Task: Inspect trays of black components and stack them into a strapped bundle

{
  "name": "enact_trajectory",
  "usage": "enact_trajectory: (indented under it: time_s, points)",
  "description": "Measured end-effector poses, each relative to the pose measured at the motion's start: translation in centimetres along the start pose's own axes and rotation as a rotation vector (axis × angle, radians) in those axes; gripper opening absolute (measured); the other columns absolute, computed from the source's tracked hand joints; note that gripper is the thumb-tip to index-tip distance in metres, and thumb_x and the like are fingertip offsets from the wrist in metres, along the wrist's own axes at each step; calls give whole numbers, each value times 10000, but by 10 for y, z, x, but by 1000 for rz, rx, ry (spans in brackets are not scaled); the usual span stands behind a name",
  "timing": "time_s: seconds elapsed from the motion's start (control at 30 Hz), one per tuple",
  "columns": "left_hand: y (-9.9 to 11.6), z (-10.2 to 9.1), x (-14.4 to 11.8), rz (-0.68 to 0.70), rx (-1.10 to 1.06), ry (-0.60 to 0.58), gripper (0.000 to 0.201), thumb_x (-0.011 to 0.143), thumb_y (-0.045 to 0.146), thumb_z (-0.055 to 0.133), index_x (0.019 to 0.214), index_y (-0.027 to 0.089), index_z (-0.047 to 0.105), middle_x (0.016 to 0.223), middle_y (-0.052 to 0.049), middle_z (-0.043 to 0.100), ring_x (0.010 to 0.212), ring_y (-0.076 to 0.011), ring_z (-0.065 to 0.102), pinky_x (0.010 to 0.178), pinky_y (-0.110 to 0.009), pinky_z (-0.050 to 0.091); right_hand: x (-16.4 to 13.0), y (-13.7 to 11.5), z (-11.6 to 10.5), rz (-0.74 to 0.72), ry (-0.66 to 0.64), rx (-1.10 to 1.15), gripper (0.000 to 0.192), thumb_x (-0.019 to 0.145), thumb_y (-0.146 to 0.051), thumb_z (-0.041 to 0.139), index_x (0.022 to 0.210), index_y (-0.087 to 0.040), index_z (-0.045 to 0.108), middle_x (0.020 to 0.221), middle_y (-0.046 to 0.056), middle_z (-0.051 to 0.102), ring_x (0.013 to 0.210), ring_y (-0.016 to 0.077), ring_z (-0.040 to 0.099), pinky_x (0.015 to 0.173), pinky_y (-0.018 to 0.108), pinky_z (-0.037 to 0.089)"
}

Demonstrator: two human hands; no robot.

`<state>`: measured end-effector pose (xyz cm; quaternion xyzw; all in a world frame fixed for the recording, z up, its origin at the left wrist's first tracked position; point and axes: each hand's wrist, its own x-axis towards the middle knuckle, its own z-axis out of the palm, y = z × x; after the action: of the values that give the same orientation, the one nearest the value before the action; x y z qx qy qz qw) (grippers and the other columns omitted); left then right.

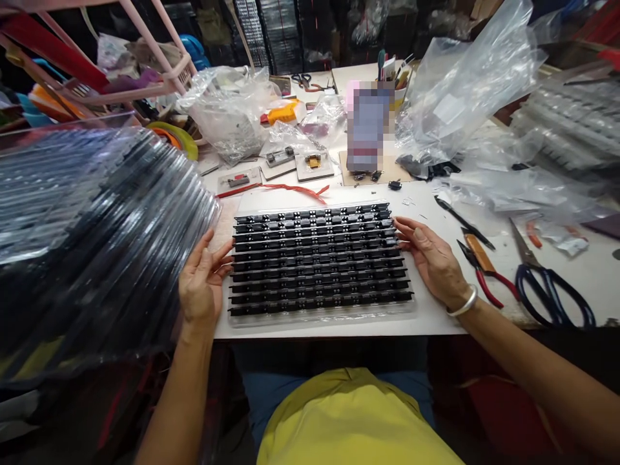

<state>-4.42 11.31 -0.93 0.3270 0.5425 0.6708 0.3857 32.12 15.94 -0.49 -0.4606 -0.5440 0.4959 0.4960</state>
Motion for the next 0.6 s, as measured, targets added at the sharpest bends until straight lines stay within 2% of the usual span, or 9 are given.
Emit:
enact_trajectory:
  time_s: [0.07, 0.13, 0.27, 0.43, 0.53, 0.6]
  points:
    - [-2, -1, 2, -8, 21, 2, 372, 849, 350, 574, 1198, 225, 602, 935, -28, 737, 714, -115, 653, 650, -211, 513, 1, 2, 0, -7, -13, -28, 352, 922, -438, 466, 1219, -279, 569, 1298, 18, 561, 1215, 210, 492, 997, 358, 418]
    - [-6, -2, 4, 2, 34, -5, 379, 847, 362, 574, 1194, 211, 596, 905, -27, 741, 819, -151, 669, 767, -264, 513, 2, 3, 1, -16, -29, -48, 374, 924, -448, 455, 1231, -261, 557, 1297, 25, 563, 1228, 211, 483, 1051, 379, 373]
    - [-14, -2, 7, 46, 65, -21, 415, 841, 381, 575, 1200, 173, 570, 873, -42, 742, 954, -193, 659, 978, -367, 421, 1, -1, 3, -28, -47, -153, 411, 905, -451, 488, 1260, -247, 527, 1320, 38, 544, 1257, 213, 455, 1087, 391, 340]
    - [-20, -3, 9, -5, 119, -65, 487, 802, 366, 617, 1227, 145, 528, 944, -75, 727, 1006, -203, 643, 996, -380, 410, 0, -7, 6, -2, -29, -385, 448, 873, -460, 532, 1267, -246, 535, 1309, 84, 551, 1245, 231, 469, 1061, 362, 374]
    - [-12, -12, 5, -45, 171, -139, 469, 802, 310, 622, 1232, 144, 532, 1034, -92, 702, 1071, -210, 613, 1005, -364, 404, -1, -5, 3, 64, -37, -441, 449, 858, -468, 548, 1273, -297, 539, 1327, 90, 536, 1246, 238, 469, 1058, 360, 367]
    - [-1, -21, -6, -54, 226, -167, 465, 823, 302, 602, 1255, 149, 526, 1019, -91, 706, 1074, -213, 611, 1020, -368, 386, -6, -2, -3, 73, -43, -471, 435, 841, -453, 579, 1258, -333, 553, 1299, 91, 561, 1215, 264, 498, 1065, 416, 350]
